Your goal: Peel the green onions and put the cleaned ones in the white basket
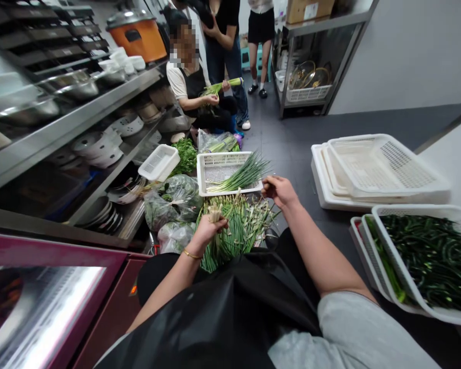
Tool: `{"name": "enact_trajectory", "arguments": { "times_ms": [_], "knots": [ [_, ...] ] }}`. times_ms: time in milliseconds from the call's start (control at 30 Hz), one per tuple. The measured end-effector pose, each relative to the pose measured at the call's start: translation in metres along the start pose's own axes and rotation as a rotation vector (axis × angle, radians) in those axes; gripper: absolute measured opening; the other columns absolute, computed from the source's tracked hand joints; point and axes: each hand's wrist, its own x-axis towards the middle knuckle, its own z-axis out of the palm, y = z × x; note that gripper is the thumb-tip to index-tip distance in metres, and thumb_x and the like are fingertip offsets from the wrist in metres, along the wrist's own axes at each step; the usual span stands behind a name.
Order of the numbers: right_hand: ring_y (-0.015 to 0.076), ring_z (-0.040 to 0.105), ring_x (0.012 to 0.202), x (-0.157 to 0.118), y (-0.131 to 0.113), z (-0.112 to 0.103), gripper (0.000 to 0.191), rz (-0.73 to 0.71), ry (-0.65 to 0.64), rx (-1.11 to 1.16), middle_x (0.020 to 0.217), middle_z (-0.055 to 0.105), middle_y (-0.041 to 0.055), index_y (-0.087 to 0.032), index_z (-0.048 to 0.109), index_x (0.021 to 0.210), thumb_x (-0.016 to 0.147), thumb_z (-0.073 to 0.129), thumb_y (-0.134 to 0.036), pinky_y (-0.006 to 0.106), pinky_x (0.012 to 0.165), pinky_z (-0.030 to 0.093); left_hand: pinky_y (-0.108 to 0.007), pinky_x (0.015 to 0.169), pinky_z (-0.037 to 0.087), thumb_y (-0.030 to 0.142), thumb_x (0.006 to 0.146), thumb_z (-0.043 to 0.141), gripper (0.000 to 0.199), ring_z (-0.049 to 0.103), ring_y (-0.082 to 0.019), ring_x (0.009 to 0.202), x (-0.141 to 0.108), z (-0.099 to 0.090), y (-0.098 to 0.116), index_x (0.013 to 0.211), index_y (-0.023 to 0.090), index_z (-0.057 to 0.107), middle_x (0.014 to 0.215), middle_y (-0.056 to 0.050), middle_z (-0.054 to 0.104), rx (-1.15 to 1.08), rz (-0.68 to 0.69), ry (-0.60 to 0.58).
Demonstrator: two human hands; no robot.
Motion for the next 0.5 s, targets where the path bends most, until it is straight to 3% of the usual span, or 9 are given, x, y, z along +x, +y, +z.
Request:
{"name": "enact_trajectory", "arguments": {
  "times_ms": [67,133,200,300,400,500],
  "knots": [
    [0.0132,0.06,0.052,0.001,0.004,-0.013,0.033,-0.041,-0.022,-0.151,0.059,0.061,0.0009,-0.017,0.059,0.078,0.067,0.073,-0.045,0.024,0.048,0.049,-0.024,0.044,0.034,0.035,0.059,0.076,0.026,0.044,-0.009,0.041,0.0,0.001,-0.001,0.06,0.012,0.062,0.054,-0.005,0.062,0.011,-0.011,-0.019],
    [0.0123,0.057,0.047,-0.004,0.018,-0.012,0.038,0.025,-0.148,-0.348,0.057,0.061,-0.0008,-0.017,0.062,0.08,0.056,0.081,-0.038,0.022,0.042,0.043,-0.024,0.043,0.033,0.037,0.059,0.077,0.028,0.043,-0.009,0.041,-0.001,0.004,-0.002,0.059,0.013,0.062,0.053,-0.005,0.062,0.012,-0.008,-0.053],
    [0.0123,0.054,0.044,-0.014,0.037,0.004,0.046,0.104,-0.299,-0.4,0.054,0.059,-0.0039,-0.016,0.064,0.087,0.05,0.084,-0.035,0.022,0.04,0.041,-0.024,0.044,0.032,0.039,0.06,0.077,0.03,0.042,-0.009,0.041,-0.001,0.007,-0.002,0.06,0.013,0.062,0.053,-0.005,0.062,0.002,0.008,-0.104],
    [0.0111,0.056,0.051,-0.032,0.062,0.044,0.036,0.074,-0.466,-0.271,0.061,0.062,-0.0015,-0.015,0.065,0.082,0.063,0.076,-0.043,0.023,0.049,0.046,-0.024,0.044,0.032,0.04,0.058,0.079,0.032,0.043,-0.009,0.043,-0.001,0.01,-0.002,0.063,0.012,0.065,0.056,-0.005,0.063,-0.022,0.013,-0.184],
    [0.0124,0.055,0.048,-0.044,0.071,0.076,0.035,-0.031,-0.429,-0.321,0.056,0.06,0.0003,-0.015,0.063,0.067,0.067,0.073,-0.048,0.025,0.049,0.045,-0.025,0.045,0.034,0.041,0.054,0.082,0.035,0.045,-0.011,0.048,-0.003,0.011,-0.001,0.068,0.013,0.068,0.062,-0.005,0.064,-0.051,0.067,-0.143],
    [0.0141,0.055,0.049,-0.048,0.068,0.086,0.037,-0.169,-0.304,-0.484,0.06,0.063,0.0024,-0.016,0.066,0.067,0.069,0.071,-0.053,0.026,0.048,0.043,-0.025,0.049,0.035,0.041,0.055,0.083,0.033,0.046,-0.011,0.053,-0.004,0.011,0.002,0.068,0.014,0.069,0.064,-0.003,0.063,-0.031,0.15,-0.025]
  ]
}}
